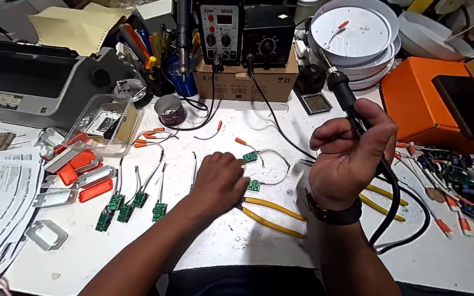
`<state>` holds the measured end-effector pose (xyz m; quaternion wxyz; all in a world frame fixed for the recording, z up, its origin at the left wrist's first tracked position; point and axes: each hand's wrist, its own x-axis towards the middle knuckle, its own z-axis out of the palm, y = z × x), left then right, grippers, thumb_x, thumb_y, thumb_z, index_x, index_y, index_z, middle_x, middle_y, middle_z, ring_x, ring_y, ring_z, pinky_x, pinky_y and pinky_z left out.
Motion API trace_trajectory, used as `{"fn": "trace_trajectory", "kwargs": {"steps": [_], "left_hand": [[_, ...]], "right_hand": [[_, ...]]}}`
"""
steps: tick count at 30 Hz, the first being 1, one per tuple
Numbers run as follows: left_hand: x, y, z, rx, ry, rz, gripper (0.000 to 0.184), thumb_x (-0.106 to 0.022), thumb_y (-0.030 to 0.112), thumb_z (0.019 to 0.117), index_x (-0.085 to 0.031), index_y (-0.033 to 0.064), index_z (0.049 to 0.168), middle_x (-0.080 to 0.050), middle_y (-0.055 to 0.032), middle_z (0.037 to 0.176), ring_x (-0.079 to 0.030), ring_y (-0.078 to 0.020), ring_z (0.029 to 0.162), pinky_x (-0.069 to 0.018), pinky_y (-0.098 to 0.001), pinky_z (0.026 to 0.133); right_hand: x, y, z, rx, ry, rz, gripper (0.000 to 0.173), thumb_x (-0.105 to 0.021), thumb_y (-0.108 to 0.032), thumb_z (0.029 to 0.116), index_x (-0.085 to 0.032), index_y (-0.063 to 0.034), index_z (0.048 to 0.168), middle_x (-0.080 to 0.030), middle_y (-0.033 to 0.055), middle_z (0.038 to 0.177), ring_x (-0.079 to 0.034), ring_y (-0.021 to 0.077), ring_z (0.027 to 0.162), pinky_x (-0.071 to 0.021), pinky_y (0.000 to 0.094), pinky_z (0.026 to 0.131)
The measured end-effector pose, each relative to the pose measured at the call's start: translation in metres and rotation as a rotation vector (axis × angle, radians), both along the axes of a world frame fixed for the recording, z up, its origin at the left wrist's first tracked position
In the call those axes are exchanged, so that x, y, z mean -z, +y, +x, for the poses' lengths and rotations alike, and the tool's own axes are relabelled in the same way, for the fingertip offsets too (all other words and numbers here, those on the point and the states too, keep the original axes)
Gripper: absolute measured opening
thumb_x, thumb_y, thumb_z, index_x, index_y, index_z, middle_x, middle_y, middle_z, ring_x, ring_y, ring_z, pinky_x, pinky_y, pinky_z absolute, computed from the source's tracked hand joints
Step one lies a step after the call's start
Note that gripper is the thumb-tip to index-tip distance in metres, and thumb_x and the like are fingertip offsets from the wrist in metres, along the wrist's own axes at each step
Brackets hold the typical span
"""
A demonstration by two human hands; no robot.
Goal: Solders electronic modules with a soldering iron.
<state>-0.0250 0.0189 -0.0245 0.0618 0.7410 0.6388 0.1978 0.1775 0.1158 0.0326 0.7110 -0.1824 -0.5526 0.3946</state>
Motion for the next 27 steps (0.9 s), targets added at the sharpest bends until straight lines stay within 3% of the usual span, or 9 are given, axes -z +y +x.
{"fn": "trace_trajectory", "kwargs": {"steps": [2, 6, 12, 16, 20, 22, 24, 25, 27], "left_hand": [[-0.002, 0.012, -0.007, -0.061, 0.038, -0.025, 0.037, -0.062, 0.037, 0.0971, -0.074, 0.0079, 0.116, -0.071, -0.0129, 0.104, -0.066, -0.0335, 0.101, -0.051, -0.0556, 0.088], [-0.007, 0.025, -0.013, -0.132, 0.166, -0.213, 0.023, -0.061, 0.026, 0.0977, -0.072, 0.0072, 0.09, -0.068, -0.0116, 0.09, -0.064, -0.0333, 0.098, -0.0464, -0.0536, 0.089], [-0.031, 0.028, 0.001, -0.132, 0.0, -0.218, 0.024, -0.058, 0.025, 0.0994, -0.07, 0.0067, 0.089, -0.066, -0.0092, 0.084, -0.064, -0.0293, 0.09, -0.0468, -0.0528, 0.086], [-0.038, 0.045, 0.017, -0.098, -0.247, -0.15, 0.024, -0.055, 0.028, 0.1041, -0.073, 0.0121, 0.1, -0.068, -0.0032, 0.088, -0.065, -0.0214, 0.089, -0.0516, -0.0491, 0.083], [-0.052, 0.051, 0.007, 0.026, 0.048, -0.227, 0.015, -0.065, 0.017, 0.095, -0.075, 0.0123, 0.104, -0.07, -0.0064, 0.091, -0.066, -0.028, 0.093, -0.0521, -0.0525, 0.08], [-0.038, 0.061, -0.001, 0.045, 0.165, -0.138, 0.029, -0.07, 0.014, 0.0889, -0.074, 0.0115, 0.117, -0.071, -0.0134, 0.107, -0.064, -0.037, 0.106, -0.0512, -0.0587, 0.085], [-0.022, 0.076, -0.01, 0.081, 0.226, -0.108, 0.041, -0.071, 0.02, 0.0915, -0.068, 0.0121, 0.132, -0.067, -0.0177, 0.125, -0.059, -0.0412, 0.121, -0.0468, -0.0614, 0.097], [-0.014, 0.081, -0.014, 0.096, 0.236, -0.099, 0.036, -0.071, 0.025, 0.0931, -0.07, 0.0113, 0.127, -0.068, -0.0171, 0.122, -0.059, -0.0402, 0.121, -0.0459, -0.0604, 0.1], [-0.006, 0.081, -0.016, 0.083, 0.251, -0.099, 0.019, -0.068, 0.027, 0.0937, -0.073, 0.0095, 0.1, -0.069, -0.0131, 0.1, -0.064, -0.0362, 0.106, -0.0476, -0.0567, 0.094]], "right_hand": [[-0.003, -0.001, 0.001, 0.002, 0.028, 0.019, 0.044, -0.032, -0.045, 0.1111, -0.054, -0.0111, 0.13, -0.07, -0.0037, 0.083, -0.068, 0.0101, 0.068, -0.0591, 0.0246, 0.062], [-0.011, -0.002, 0.008, 0.035, 0.048, 0.118, 0.043, -0.037, -0.048, 0.1096, -0.055, -0.0125, 0.127, -0.071, -0.004, 0.085, -0.069, 0.0097, 0.07, -0.0587, 0.0244, 0.062], [-0.017, -0.023, 0.065, 0.053, 0.024, 0.161, 0.044, -0.048, -0.054, 0.1043, -0.061, -0.0214, 0.13, -0.075, -0.0032, 0.09, -0.069, 0.011, 0.071, -0.0584, 0.027, 0.06], [0.005, -0.046, 0.116, 0.115, -0.07, 0.164, 0.042, -0.047, -0.054, 0.1047, -0.062, -0.0217, 0.126, -0.074, -0.0015, 0.093, -0.069, 0.0125, 0.074, -0.0579, 0.028, 0.065], [0.024, -0.077, 0.158, 0.209, -0.337, 0.165, 0.038, -0.044, -0.051, 0.1069, -0.062, -0.0287, 0.132, -0.075, -0.0114, 0.103, -0.071, 0.0042, 0.088, -0.0579, 0.0208, 0.076], [0.036, -0.092, 0.171, 0.213, -0.411, 0.102, 0.039, -0.044, -0.051, 0.107, -0.062, -0.0274, 0.133, -0.074, -0.0123, 0.103, -0.071, 0.0028, 0.091, -0.0573, 0.0194, 0.079], [0.049, -0.105, 0.178, 0.208, -0.456, 0.019, 0.039, -0.046, -0.051, 0.1064, -0.063, -0.0276, 0.132, -0.074, -0.013, 0.101, -0.07, 0.0015, 0.09, -0.0561, 0.0181, 0.079], [0.055, -0.11, 0.179, 0.205, -0.471, -0.01, 0.039, -0.046, -0.051, 0.1062, -0.064, -0.028, 0.131, -0.074, -0.0135, 0.1, -0.07, 0.0009, 0.09, -0.0558, 0.0177, 0.079], [0.064, -0.118, 0.177, 0.216, -0.498, -0.036, 0.036, -0.046, -0.05, 0.1065, -0.063, -0.0291, 0.131, -0.073, -0.0146, 0.1, -0.069, -0.0005, 0.092, -0.0548, 0.0169, 0.081]]}}
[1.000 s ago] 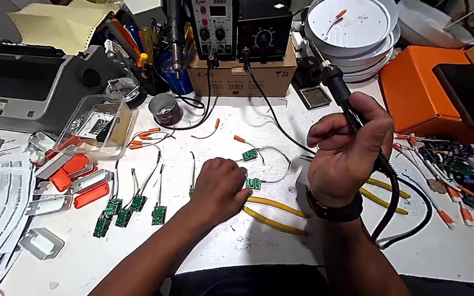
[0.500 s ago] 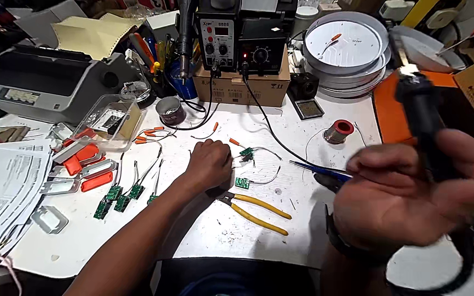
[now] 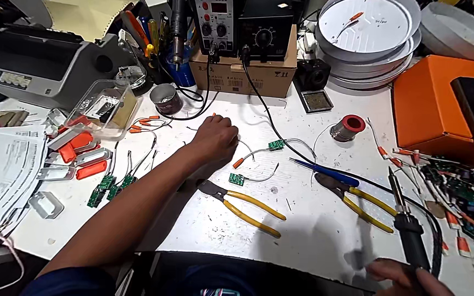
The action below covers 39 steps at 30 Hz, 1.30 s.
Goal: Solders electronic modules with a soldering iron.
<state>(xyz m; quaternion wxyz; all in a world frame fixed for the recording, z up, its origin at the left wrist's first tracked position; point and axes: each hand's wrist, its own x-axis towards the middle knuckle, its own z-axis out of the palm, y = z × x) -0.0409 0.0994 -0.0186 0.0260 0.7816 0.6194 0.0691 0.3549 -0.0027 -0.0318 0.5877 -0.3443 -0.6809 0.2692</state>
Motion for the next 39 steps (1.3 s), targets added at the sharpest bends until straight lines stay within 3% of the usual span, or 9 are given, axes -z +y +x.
{"fn": "trace_trajectory", "kwargs": {"steps": [3, 9, 16, 20, 23, 27, 31, 37, 39], "left_hand": [[-0.006, -0.032, 0.007, -0.068, 0.013, -0.034, 0.02, -0.065, 0.025, 0.094, -0.071, 0.0083, 0.084, -0.066, -0.0099, 0.081, -0.065, -0.0329, 0.09, -0.0493, -0.0544, 0.084], [-0.002, -0.088, 0.036, -0.031, -0.177, 0.066, 0.035, -0.059, 0.043, 0.0958, -0.076, 0.0133, 0.103, -0.069, -0.0059, 0.092, -0.065, -0.026, 0.092, -0.0516, -0.0479, 0.081], [-0.001, -0.101, 0.055, -0.067, -0.202, -0.049, 0.056, -0.05, 0.061, 0.0991, -0.072, 0.0114, 0.085, -0.066, -0.0032, 0.076, -0.063, -0.0218, 0.079, -0.0476, -0.0439, 0.079], [-0.006, -0.12, 0.038, -0.084, -0.119, -0.072, 0.068, -0.064, 0.08, 0.0767, -0.074, 0.017, 0.101, -0.071, -0.0021, 0.095, -0.066, -0.0237, 0.097, -0.0492, -0.0506, 0.091], [-0.004, -0.131, 0.025, 0.03, -0.094, -0.121, 0.051, -0.07, 0.063, 0.0822, -0.074, 0.0171, 0.105, -0.071, -0.0032, 0.102, -0.065, -0.0256, 0.105, -0.0465, -0.0506, 0.099], [-0.001, -0.144, 0.019, 0.257, -0.13, -0.099, 0.03, -0.061, 0.043, 0.0927, -0.068, 0.015, 0.086, -0.068, -0.0019, 0.087, -0.064, -0.0242, 0.094, -0.0467, -0.0461, 0.091], [-0.006, -0.148, 0.022, 0.317, -0.043, -0.102, 0.025, -0.058, 0.037, 0.0932, -0.067, 0.0139, 0.091, -0.066, -0.0027, 0.087, -0.063, -0.0251, 0.093, -0.0474, -0.045, 0.088], [-0.009, -0.123, 0.022, 0.187, -0.208, -0.047, 0.048, -0.059, 0.056, 0.0946, -0.072, 0.0119, 0.106, -0.071, -0.0059, 0.099, -0.067, -0.0244, 0.096, -0.0531, -0.0466, 0.083], [-0.001, -0.113, 0.026, 0.098, -0.173, 0.022, 0.055, -0.057, 0.065, 0.0929, -0.073, 0.0132, 0.096, -0.069, -0.0047, 0.093, -0.065, -0.024, 0.093, -0.0509, -0.0462, 0.082]], "right_hand": [[0.011, -0.011, -0.007, 0.015, -0.02, 0.006, 0.036, -0.045, -0.047, 0.1075, -0.062, -0.0286, 0.134, -0.071, -0.0145, 0.105, -0.068, -0.0002, 0.097, -0.0539, 0.0178, 0.084], [0.034, -0.021, -0.016, -0.012, -0.069, -0.008, 0.036, -0.045, -0.042, 0.1077, -0.056, -0.0291, 0.14, -0.069, -0.0126, 0.116, -0.065, 0.0031, 0.109, -0.052, 0.0202, 0.091], [0.053, -0.024, -0.019, -0.056, -0.111, 0.01, 0.037, -0.046, -0.042, 0.1076, -0.054, -0.0314, 0.143, -0.067, -0.0119, 0.121, -0.064, 0.0045, 0.112, -0.0522, 0.0212, 0.093], [0.054, -0.022, -0.022, -0.017, -0.093, 0.028, 0.038, -0.046, -0.042, 0.1078, -0.054, -0.0332, 0.144, -0.068, -0.0119, 0.12, -0.065, 0.0046, 0.11, -0.053, 0.0214, 0.092], [0.054, -0.019, -0.024, -0.023, -0.1, 0.038, 0.037, -0.045, -0.042, 0.1078, -0.054, -0.0331, 0.143, -0.068, -0.0123, 0.12, -0.065, 0.0042, 0.11, -0.0533, 0.0214, 0.091], [0.054, -0.019, -0.022, -0.033, -0.121, 0.035, 0.037, -0.046, -0.043, 0.1074, -0.055, -0.0326, 0.142, -0.068, -0.0115, 0.118, -0.065, 0.0044, 0.109, -0.0534, 0.0219, 0.092], [0.054, -0.019, -0.023, -0.009, -0.135, 0.047, 0.038, -0.045, -0.042, 0.1077, -0.054, -0.0338, 0.144, -0.068, -0.0108, 0.117, -0.066, 0.0048, 0.107, -0.054, 0.0221, 0.09], [0.058, -0.019, -0.023, 0.016, -0.138, 0.082, 0.039, -0.045, -0.044, 0.1077, -0.054, -0.0345, 0.144, -0.068, -0.0114, 0.117, -0.066, 0.0041, 0.106, -0.0543, 0.0214, 0.088], [0.06, -0.017, -0.024, 0.027, -0.137, 0.101, 0.038, -0.044, -0.044, 0.1078, -0.054, -0.0337, 0.143, -0.068, -0.0106, 0.115, -0.066, 0.0048, 0.104, -0.0547, 0.0216, 0.086]]}}
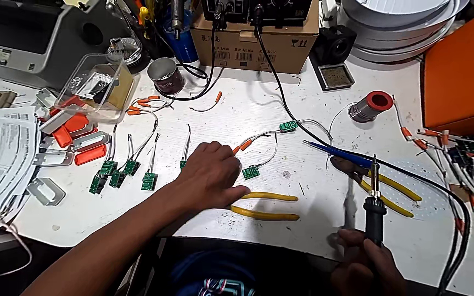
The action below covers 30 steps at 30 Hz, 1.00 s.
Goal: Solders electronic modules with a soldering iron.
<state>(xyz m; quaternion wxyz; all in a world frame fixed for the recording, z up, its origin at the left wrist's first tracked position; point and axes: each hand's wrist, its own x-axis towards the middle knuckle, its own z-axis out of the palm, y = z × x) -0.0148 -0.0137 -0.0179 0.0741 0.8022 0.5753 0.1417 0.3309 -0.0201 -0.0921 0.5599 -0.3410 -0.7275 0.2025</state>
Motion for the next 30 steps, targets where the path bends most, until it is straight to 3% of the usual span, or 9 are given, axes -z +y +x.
{"fn": "trace_trajectory", "kwargs": {"steps": [2, 7, 9, 11, 12, 21, 24, 30], "left_hand": [[0.005, 0.002, 0.005, 0.023, -0.013, -0.034, 0.06, -0.055, 0.071, 0.0913, -0.072, 0.0141, 0.09, -0.068, -0.0046, 0.089, -0.064, -0.0238, 0.09, -0.0495, -0.0461, 0.083], [-0.001, -0.02, 0.011, 0.11, -0.027, -0.139, 0.071, -0.054, 0.082, 0.0837, -0.072, 0.0142, 0.095, -0.066, -0.0047, 0.086, -0.063, -0.0247, 0.085, -0.0496, -0.0459, 0.078], [-0.004, -0.031, 0.011, 0.147, 0.041, -0.143, 0.058, -0.062, 0.069, 0.0865, -0.071, 0.013, 0.1, -0.067, -0.0042, 0.088, -0.064, -0.0253, 0.087, -0.0504, -0.0456, 0.079], [-0.002, -0.036, 0.011, 0.186, 0.077, -0.102, 0.037, -0.064, 0.049, 0.0903, -0.069, 0.0132, 0.094, -0.066, -0.0029, 0.083, -0.064, -0.024, 0.084, -0.0491, -0.0433, 0.076], [-0.001, -0.036, 0.012, 0.212, 0.079, -0.085, 0.033, -0.063, 0.046, 0.0901, -0.067, 0.0134, 0.091, -0.065, -0.0023, 0.08, -0.063, -0.0231, 0.081, -0.048, -0.0423, 0.074], [-0.003, -0.016, 0.016, 0.367, -0.039, 0.145, 0.037, -0.054, 0.045, 0.0964, -0.068, 0.0103, 0.095, -0.065, -0.0049, 0.08, -0.063, -0.0226, 0.079, -0.0489, -0.0425, 0.084], [-0.012, 0.01, 0.015, 0.32, -0.064, 0.204, 0.037, -0.06, 0.044, 0.0934, -0.072, 0.0097, 0.096, -0.067, -0.0033, 0.079, -0.064, -0.0189, 0.078, -0.0503, -0.0414, 0.084], [0.004, 0.044, 0.013, 0.299, 0.037, 0.222, 0.029, -0.064, 0.041, 0.086, -0.071, 0.0124, 0.085, -0.063, -0.0003, 0.074, -0.062, -0.0173, 0.076, -0.0473, -0.0404, 0.08]], "right_hand": [[0.0, 0.001, -0.001, 0.016, 0.011, 0.014, 0.038, -0.045, -0.044, 0.1078, -0.054, -0.0332, 0.143, -0.068, -0.0102, 0.113, -0.067, 0.0049, 0.103, -0.0552, 0.0216, 0.085], [0.001, -0.001, -0.002, 0.053, 0.011, 0.019, 0.037, -0.044, -0.044, 0.108, -0.055, -0.0318, 0.142, -0.069, -0.0091, 0.112, -0.067, 0.0049, 0.101, -0.0545, 0.0209, 0.084], [0.001, -0.002, -0.002, 0.052, -0.002, 0.019, 0.037, -0.043, -0.044, 0.1082, -0.055, -0.0309, 0.141, -0.068, -0.0085, 0.112, -0.066, 0.0043, 0.101, -0.054, 0.0203, 0.084], [0.0, -0.002, -0.002, 0.054, -0.022, 0.024, 0.037, -0.042, -0.044, 0.1083, -0.054, -0.0307, 0.14, -0.068, -0.0084, 0.111, -0.066, 0.0041, 0.1, -0.0537, 0.0201, 0.084], [0.0, -0.001, -0.002, 0.051, -0.025, 0.027, 0.037, -0.042, -0.044, 0.1083, -0.055, -0.0306, 0.14, -0.068, -0.0083, 0.111, -0.066, 0.0043, 0.1, -0.0538, 0.0203, 0.084], [-0.002, -0.002, 0.0, 0.043, -0.036, 0.018, 0.038, -0.042, -0.045, 0.1083, -0.055, -0.0296, 0.14, -0.067, -0.0087, 0.114, -0.065, 0.0033, 0.105, -0.0536, 0.02, 0.087], [-0.004, -0.002, 0.0, 0.041, -0.051, 0.017, 0.037, -0.041, -0.045, 0.1083, -0.056, -0.0291, 0.138, -0.067, -0.0078, 0.112, -0.065, 0.0041, 0.104, -0.0532, 0.0205, 0.086], [-0.004, -0.002, 0.0, 0.061, -0.068, 0.01, 0.037, -0.039, -0.048, 0.1085, -0.058, -0.0263, 0.131, -0.067, -0.0066, 0.108, -0.065, 0.0034, 0.101, -0.0527, 0.0194, 0.084]]}}
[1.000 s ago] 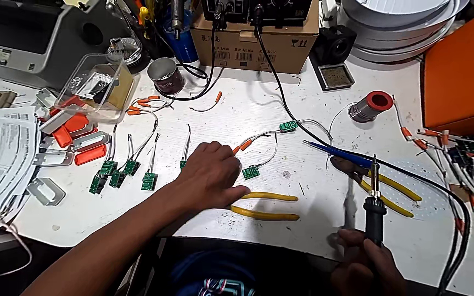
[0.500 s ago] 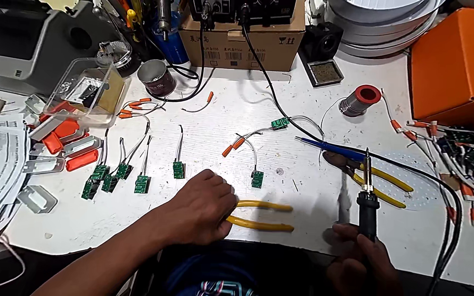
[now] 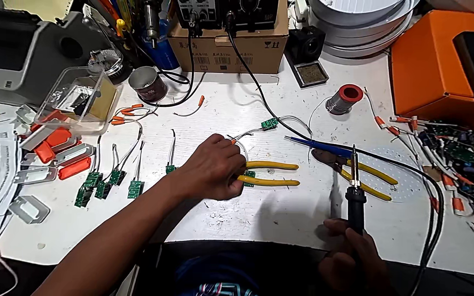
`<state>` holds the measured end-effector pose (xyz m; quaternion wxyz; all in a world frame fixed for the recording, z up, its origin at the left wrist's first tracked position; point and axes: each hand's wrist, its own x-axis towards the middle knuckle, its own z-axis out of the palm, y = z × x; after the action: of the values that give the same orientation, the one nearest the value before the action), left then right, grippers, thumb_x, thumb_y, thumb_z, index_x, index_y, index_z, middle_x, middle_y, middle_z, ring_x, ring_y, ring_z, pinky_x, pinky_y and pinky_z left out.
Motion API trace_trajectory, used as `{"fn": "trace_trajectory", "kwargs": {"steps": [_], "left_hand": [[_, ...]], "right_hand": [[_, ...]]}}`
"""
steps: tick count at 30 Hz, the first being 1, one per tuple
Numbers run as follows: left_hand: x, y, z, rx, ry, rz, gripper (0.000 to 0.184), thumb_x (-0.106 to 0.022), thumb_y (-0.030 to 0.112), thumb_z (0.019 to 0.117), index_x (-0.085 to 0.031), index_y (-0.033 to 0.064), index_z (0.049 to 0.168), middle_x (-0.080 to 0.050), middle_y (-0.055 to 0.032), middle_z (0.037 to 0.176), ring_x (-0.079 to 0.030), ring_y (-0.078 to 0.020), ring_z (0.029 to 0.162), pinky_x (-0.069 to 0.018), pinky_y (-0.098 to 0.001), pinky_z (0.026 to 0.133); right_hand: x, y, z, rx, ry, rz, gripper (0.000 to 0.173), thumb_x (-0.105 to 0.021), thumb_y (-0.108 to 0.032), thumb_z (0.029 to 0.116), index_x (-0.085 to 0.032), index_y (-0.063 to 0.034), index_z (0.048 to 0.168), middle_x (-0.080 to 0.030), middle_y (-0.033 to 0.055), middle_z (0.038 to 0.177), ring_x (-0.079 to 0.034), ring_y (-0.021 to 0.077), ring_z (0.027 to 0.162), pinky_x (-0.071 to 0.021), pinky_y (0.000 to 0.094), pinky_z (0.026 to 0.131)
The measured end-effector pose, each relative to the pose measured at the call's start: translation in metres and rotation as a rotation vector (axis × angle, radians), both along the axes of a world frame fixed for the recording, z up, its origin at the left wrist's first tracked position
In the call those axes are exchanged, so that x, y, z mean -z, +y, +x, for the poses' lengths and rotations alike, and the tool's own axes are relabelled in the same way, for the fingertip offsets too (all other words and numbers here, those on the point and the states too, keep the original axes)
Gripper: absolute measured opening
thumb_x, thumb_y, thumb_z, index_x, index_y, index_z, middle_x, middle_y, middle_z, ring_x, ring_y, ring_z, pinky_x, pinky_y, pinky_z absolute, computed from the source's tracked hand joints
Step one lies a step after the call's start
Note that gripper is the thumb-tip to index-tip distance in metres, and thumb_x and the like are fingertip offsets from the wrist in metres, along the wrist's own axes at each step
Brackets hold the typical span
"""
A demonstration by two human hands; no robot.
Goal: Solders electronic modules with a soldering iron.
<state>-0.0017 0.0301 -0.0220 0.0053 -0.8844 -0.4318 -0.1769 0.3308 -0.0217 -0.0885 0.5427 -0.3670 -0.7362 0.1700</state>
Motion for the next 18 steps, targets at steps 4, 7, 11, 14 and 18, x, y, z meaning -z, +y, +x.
{"fn": "trace_trajectory", "kwargs": {"steps": [4, 7, 11, 14, 18], "left_hand": [[-0.003, -0.003, -0.003, -0.037, -0.034, -0.068, 0.034, -0.064, 0.044, 0.0884, -0.075, 0.0138, 0.098, -0.069, 0.0, 0.088, -0.064, -0.0169, 0.088, -0.0487, -0.0413, 0.086], [-0.011, -0.005, -0.016, -0.113, -0.132, -0.079, 0.039, -0.062, 0.044, 0.0896, -0.076, 0.0105, 0.102, -0.071, -0.0044, 0.097, -0.066, -0.0206, 0.094, -0.0515, -0.0434, 0.085], [-0.023, -0.008, -0.036, -0.249, -0.165, -0.093, 0.032, -0.058, 0.037, 0.0933, -0.074, 0.0104, 0.099, -0.07, -0.0042, 0.093, -0.064, -0.0203, 0.089, -0.0489, -0.0438, 0.078], [-0.021, -0.012, -0.032, -0.238, -0.115, -0.222, 0.036, -0.063, 0.045, 0.0877, -0.075, 0.0153, 0.104, -0.07, 0.0003, 0.097, -0.064, -0.0176, 0.095, -0.0514, -0.0432, 0.081], [-0.01, -0.01, -0.013, -0.194, 0.013, -0.332, 0.041, -0.067, 0.046, 0.0843, -0.074, 0.0187, 0.113, -0.069, 0.0002, 0.102, -0.062, -0.0197, 0.101, -0.0487, -0.0431, 0.086]], "right_hand": [[0.001, -0.001, -0.001, -0.009, 0.014, 0.009, 0.037, -0.04, -0.046, 0.1084, -0.057, -0.0263, 0.135, -0.067, -0.0066, 0.109, -0.065, 0.0044, 0.102, -0.0535, 0.0205, 0.085], [0.001, 0.0, -0.001, -0.02, 0.015, 0.01, 0.038, -0.04, -0.046, 0.1084, -0.055, -0.0283, 0.139, -0.067, -0.0077, 0.112, -0.064, 0.0032, 0.104, -0.0525, 0.0195, 0.087], [0.0, 0.0, -0.001, -0.016, 0.018, 0.007, 0.037, -0.04, -0.047, 0.1082, -0.057, -0.0274, 0.135, -0.067, -0.0075, 0.11, -0.065, 0.0033, 0.103, -0.0526, 0.0195, 0.086], [0.001, 0.0, -0.001, -0.014, 0.016, 0.014, 0.038, -0.04, -0.046, 0.1083, -0.056, -0.0285, 0.137, -0.067, -0.0076, 0.111, -0.065, 0.0033, 0.104, -0.0526, 0.0196, 0.086], [0.002, 0.0, -0.002, 0.006, 0.017, 0.021, 0.037, -0.04, -0.047, 0.1083, -0.056, -0.029, 0.137, -0.067, -0.0075, 0.11, -0.066, 0.0039, 0.101, -0.0535, 0.0201, 0.084]]}}
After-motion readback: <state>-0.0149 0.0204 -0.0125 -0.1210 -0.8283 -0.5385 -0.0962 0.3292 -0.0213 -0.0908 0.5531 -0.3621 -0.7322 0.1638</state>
